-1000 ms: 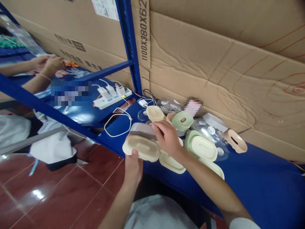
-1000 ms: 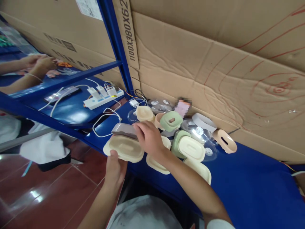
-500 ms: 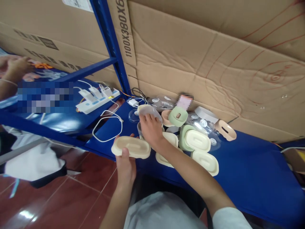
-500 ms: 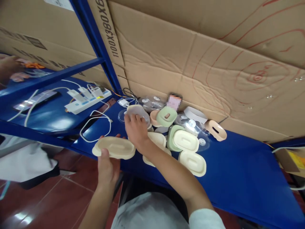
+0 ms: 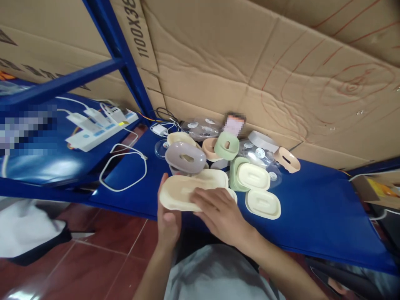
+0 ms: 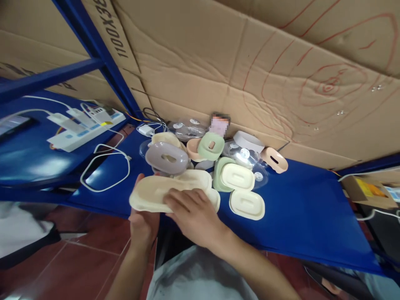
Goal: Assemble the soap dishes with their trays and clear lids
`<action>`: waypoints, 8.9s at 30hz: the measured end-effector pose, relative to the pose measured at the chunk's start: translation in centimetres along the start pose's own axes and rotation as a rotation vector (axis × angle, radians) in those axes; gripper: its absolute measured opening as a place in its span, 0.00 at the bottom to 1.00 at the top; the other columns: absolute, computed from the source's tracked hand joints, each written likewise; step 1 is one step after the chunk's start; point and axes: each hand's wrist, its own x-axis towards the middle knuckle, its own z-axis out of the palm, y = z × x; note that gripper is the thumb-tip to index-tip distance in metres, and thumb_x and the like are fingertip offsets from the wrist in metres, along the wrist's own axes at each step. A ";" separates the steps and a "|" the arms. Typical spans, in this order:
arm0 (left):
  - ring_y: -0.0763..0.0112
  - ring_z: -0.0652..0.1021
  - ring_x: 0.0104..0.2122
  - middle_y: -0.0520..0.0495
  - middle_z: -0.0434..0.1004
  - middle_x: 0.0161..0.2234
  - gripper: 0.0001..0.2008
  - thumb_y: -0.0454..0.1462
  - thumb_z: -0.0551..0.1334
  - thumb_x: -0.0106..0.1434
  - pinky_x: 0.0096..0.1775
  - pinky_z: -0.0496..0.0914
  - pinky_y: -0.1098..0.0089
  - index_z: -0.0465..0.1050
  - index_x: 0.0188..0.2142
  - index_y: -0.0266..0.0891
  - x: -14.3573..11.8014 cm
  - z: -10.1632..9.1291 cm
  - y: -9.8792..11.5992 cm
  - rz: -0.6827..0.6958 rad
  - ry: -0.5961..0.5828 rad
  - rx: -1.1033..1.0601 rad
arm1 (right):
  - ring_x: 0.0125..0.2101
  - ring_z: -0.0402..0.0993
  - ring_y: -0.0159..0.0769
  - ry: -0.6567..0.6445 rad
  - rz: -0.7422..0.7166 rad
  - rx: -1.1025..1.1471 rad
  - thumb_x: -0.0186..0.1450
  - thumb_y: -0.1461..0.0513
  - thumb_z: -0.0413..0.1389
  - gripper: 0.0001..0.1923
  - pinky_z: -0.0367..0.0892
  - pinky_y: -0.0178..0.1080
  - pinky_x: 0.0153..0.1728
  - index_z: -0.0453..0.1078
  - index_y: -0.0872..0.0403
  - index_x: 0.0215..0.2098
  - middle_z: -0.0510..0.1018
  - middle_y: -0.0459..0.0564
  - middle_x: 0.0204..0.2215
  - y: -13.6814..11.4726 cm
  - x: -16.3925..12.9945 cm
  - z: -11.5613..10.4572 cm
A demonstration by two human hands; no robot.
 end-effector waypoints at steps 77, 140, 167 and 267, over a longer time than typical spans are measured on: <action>0.55 0.78 0.62 0.42 0.80 0.62 0.16 0.34 0.63 0.73 0.65 0.66 0.49 0.79 0.58 0.46 -11.6 4.7 -5.6 0.897 -0.757 1.096 | 0.61 0.75 0.48 0.425 0.424 -0.127 0.79 0.56 0.52 0.20 0.69 0.52 0.61 0.74 0.49 0.65 0.81 0.55 0.61 10.0 -18.5 -2.4; 0.57 0.68 0.73 0.36 0.70 0.70 0.22 0.28 0.54 0.78 0.69 0.70 0.52 0.69 0.67 0.41 -4.1 6.6 -4.4 0.790 -1.157 0.990 | 0.69 0.68 0.54 0.222 0.362 -0.163 0.76 0.58 0.59 0.25 0.64 0.57 0.66 0.67 0.42 0.70 0.74 0.54 0.68 7.1 -22.7 -2.1; 0.50 0.68 0.71 0.42 0.76 0.65 0.15 0.41 0.67 0.75 0.73 0.49 0.44 0.77 0.59 0.46 -5.7 5.0 -5.5 0.735 -0.949 1.119 | 0.65 0.73 0.42 0.032 0.315 -0.186 0.78 0.65 0.53 0.22 0.38 0.56 0.74 0.69 0.44 0.68 0.79 0.49 0.63 3.4 -18.8 0.0; 0.53 0.72 0.70 0.37 0.66 0.73 0.25 0.38 0.63 0.77 0.67 0.73 0.51 0.66 0.71 0.49 -6.3 4.8 -6.3 0.631 -0.768 0.984 | 0.72 0.63 0.56 0.106 0.166 -0.176 0.71 0.57 0.66 0.47 0.69 0.61 0.69 0.47 0.41 0.81 0.64 0.59 0.74 8.8 -19.8 -2.1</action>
